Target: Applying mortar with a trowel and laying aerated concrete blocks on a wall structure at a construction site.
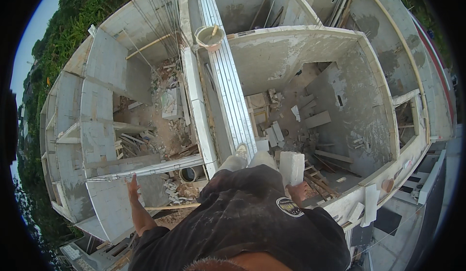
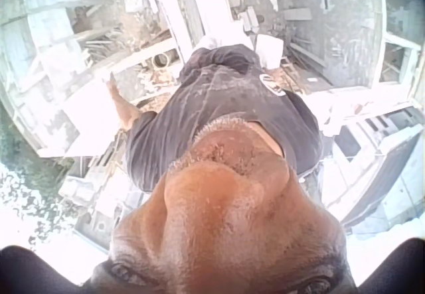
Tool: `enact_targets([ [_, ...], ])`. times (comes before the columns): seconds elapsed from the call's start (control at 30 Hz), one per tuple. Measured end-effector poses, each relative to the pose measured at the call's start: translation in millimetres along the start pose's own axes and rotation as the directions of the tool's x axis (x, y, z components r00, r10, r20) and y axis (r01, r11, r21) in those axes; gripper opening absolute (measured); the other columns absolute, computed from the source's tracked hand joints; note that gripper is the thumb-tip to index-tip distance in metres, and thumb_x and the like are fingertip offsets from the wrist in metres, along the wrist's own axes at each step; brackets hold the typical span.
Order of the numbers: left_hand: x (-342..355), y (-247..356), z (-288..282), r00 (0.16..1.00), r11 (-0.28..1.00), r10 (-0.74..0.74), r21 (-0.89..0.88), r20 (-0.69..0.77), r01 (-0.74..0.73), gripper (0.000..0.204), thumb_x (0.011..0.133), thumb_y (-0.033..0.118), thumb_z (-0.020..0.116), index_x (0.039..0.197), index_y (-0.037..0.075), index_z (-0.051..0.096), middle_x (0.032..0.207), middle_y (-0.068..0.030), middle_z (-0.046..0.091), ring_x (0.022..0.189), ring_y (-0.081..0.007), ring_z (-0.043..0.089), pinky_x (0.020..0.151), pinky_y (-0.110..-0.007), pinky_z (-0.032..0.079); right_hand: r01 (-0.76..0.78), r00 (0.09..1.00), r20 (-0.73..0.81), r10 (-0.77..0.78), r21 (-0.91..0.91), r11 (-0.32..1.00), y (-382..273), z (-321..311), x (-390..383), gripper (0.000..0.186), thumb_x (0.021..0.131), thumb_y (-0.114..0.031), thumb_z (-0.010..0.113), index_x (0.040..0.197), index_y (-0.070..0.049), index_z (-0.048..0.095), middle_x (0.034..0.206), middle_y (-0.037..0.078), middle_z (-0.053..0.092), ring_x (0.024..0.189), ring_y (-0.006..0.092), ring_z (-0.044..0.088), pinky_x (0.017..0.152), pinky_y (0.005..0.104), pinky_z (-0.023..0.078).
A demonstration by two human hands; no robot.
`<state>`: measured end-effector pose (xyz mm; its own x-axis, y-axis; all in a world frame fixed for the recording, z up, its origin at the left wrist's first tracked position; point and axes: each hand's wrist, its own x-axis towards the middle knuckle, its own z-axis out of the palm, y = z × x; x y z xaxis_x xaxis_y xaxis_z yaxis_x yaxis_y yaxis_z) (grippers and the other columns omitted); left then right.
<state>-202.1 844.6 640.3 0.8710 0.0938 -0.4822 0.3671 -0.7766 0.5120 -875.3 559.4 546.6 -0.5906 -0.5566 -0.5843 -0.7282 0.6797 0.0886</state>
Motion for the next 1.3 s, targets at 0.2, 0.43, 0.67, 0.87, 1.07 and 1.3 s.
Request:
enact_targets([
  [0.2,15,195,41,0.921,0.924,0.381,-0.068,0.077,-0.377,0.096,0.088,0.042,0.065,0.153,0.008,0.004,0.123,-0.0204,0.056,0.109,-0.0276,0.055,0.090,-0.039,0.046,0.081,0.997,0.010,-0.083,0.134,0.988,-92,-7,6,0.094,0.055,-0.029,0.082,0.128,0.001,0.032,0.127,0.021,0.043,0.124,0.0388,0.044,0.101,0.0491,0.041],
  [0.43,50,392,142,0.788,0.802,0.592,-0.218,0.168,-0.556,0.097,0.088,0.043,0.066,0.153,0.009,0.003,0.125,-0.0214,0.054,0.110,-0.0244,0.053,0.093,-0.038,0.044,0.139,0.989,0.034,-0.141,0.051,0.989,-223,-13,53,0.095,0.059,-0.048,0.082,0.129,-0.002,0.037,0.136,0.020,0.040,0.124,0.0438,0.044,0.103,0.0534,0.039],
  [0.67,98,518,173,0.767,0.786,0.609,-0.026,0.205,-0.617,0.095,0.088,0.042,0.065,0.153,0.009,0.004,0.123,-0.0205,0.055,0.108,-0.0246,0.053,0.091,-0.036,0.044,0.105,0.994,0.038,-0.107,0.041,0.994,-377,-67,55,0.094,0.053,-0.035,0.081,0.128,-0.005,0.033,0.129,0.017,0.041,0.123,0.0392,0.042,0.099,0.0508,0.043],
  [0.87,164,521,205,0.894,0.912,0.411,-0.070,0.179,-0.405,0.096,0.086,0.043,0.066,0.153,0.006,0.007,0.134,-0.0236,0.048,0.119,-0.0299,0.050,0.101,-0.040,0.038,0.195,0.981,-0.037,-0.193,0.061,0.979,-490,-110,56,0.088,0.055,-0.032,0.081,0.124,-0.006,0.035,0.129,0.017,0.042,0.123,0.0395,0.043,0.099,0.0505,0.043],
  [1.07,282,494,234,0.978,0.975,0.202,0.078,0.059,-0.206,0.099,0.083,0.046,0.067,0.152,0.004,0.011,0.150,-0.0238,0.027,0.137,-0.0337,0.033,0.110,-0.041,0.029,0.176,0.982,-0.085,-0.170,0.071,0.982,-598,-127,79,0.087,0.056,-0.032,0.081,0.125,-0.007,0.035,0.128,0.016,0.042,0.122,0.0375,0.043,0.098,0.0520,0.042],
  [1.3,333,600,255,0.999,0.999,-0.038,-0.038,0.006,0.038,0.098,0.083,0.046,0.067,0.153,0.007,0.010,0.154,-0.0203,0.023,0.139,-0.0346,0.030,0.110,-0.044,0.030,0.058,0.996,-0.070,-0.055,0.055,0.997,-717,-159,82,0.090,0.053,-0.028,0.083,0.125,-0.005,0.034,0.127,0.015,0.042,0.123,0.0365,0.042,0.098,0.0507,0.042],
])
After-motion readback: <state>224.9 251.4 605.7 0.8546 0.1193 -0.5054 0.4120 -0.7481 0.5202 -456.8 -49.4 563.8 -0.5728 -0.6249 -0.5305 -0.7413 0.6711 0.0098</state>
